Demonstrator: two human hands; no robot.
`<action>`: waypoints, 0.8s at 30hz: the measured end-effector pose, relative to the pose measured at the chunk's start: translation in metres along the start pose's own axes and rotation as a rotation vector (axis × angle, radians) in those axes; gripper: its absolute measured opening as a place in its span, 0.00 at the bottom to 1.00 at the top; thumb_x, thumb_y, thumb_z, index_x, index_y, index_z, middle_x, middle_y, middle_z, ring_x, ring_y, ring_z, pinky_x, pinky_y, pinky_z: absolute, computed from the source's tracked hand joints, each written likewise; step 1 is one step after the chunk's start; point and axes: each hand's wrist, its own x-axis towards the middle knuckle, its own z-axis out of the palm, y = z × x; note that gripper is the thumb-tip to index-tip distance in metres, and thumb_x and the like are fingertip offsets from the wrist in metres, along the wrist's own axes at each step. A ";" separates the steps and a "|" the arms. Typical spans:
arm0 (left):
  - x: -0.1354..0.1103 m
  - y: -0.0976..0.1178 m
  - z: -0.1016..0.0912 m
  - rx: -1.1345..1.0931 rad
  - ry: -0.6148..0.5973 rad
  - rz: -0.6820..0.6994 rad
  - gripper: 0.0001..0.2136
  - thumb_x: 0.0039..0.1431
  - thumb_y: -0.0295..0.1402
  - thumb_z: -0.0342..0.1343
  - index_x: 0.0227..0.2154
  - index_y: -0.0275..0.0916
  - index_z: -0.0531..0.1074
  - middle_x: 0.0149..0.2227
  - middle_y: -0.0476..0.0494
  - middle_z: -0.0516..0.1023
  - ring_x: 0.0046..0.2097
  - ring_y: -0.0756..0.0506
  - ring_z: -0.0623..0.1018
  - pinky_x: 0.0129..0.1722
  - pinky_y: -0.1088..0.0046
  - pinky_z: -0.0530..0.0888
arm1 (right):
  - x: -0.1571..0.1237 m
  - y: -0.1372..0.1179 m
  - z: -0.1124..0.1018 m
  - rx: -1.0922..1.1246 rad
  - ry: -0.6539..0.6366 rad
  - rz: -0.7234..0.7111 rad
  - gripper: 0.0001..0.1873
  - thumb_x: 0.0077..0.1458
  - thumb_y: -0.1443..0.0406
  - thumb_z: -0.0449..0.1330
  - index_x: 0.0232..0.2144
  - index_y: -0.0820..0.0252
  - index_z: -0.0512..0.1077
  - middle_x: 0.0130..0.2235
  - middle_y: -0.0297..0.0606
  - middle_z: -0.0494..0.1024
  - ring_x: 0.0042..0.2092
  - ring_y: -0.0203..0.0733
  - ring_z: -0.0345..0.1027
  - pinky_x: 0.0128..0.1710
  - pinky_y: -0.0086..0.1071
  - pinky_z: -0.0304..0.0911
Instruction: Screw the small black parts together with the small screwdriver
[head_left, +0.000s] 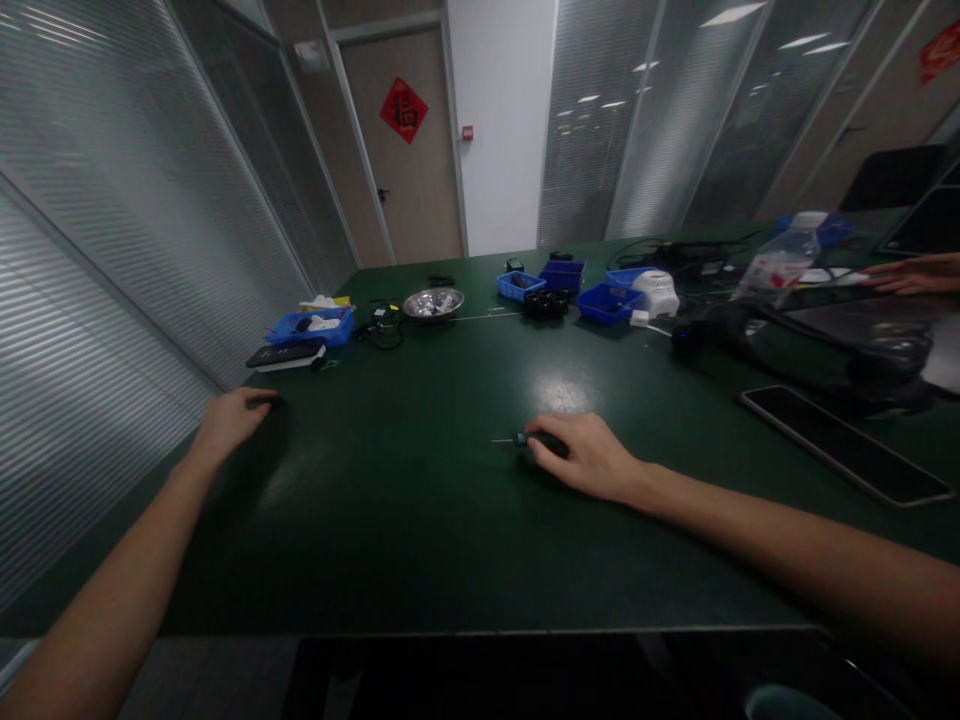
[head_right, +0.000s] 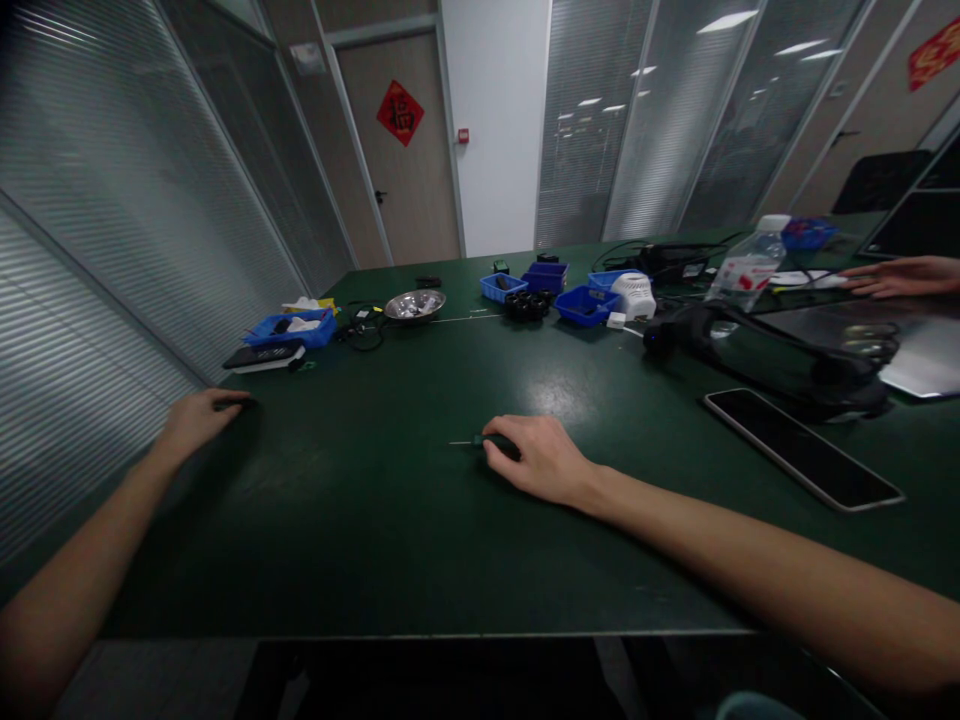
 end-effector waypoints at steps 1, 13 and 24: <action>0.000 0.001 0.000 -0.002 -0.007 0.001 0.20 0.62 0.36 0.57 0.55 0.37 0.78 0.47 0.45 0.83 0.38 0.43 0.78 0.38 0.74 0.71 | 0.000 0.000 0.000 -0.001 0.001 0.001 0.17 0.68 0.58 0.54 0.47 0.62 0.76 0.38 0.39 0.81 0.31 0.37 0.71 0.32 0.31 0.62; -0.008 0.012 -0.002 -0.084 0.025 0.093 0.20 0.65 0.35 0.55 0.57 0.36 0.75 0.54 0.43 0.80 0.49 0.42 0.79 0.48 0.70 0.74 | 0.001 0.004 0.003 -0.019 0.002 -0.012 0.15 0.68 0.58 0.54 0.46 0.60 0.77 0.38 0.38 0.81 0.32 0.38 0.72 0.33 0.32 0.62; -0.001 0.001 0.005 -0.081 0.047 0.143 0.15 0.65 0.33 0.57 0.52 0.37 0.79 0.57 0.46 0.78 0.55 0.41 0.76 0.56 0.68 0.70 | 0.001 0.000 0.001 -0.031 -0.008 -0.009 0.15 0.68 0.58 0.54 0.46 0.60 0.77 0.39 0.39 0.81 0.33 0.39 0.72 0.34 0.33 0.62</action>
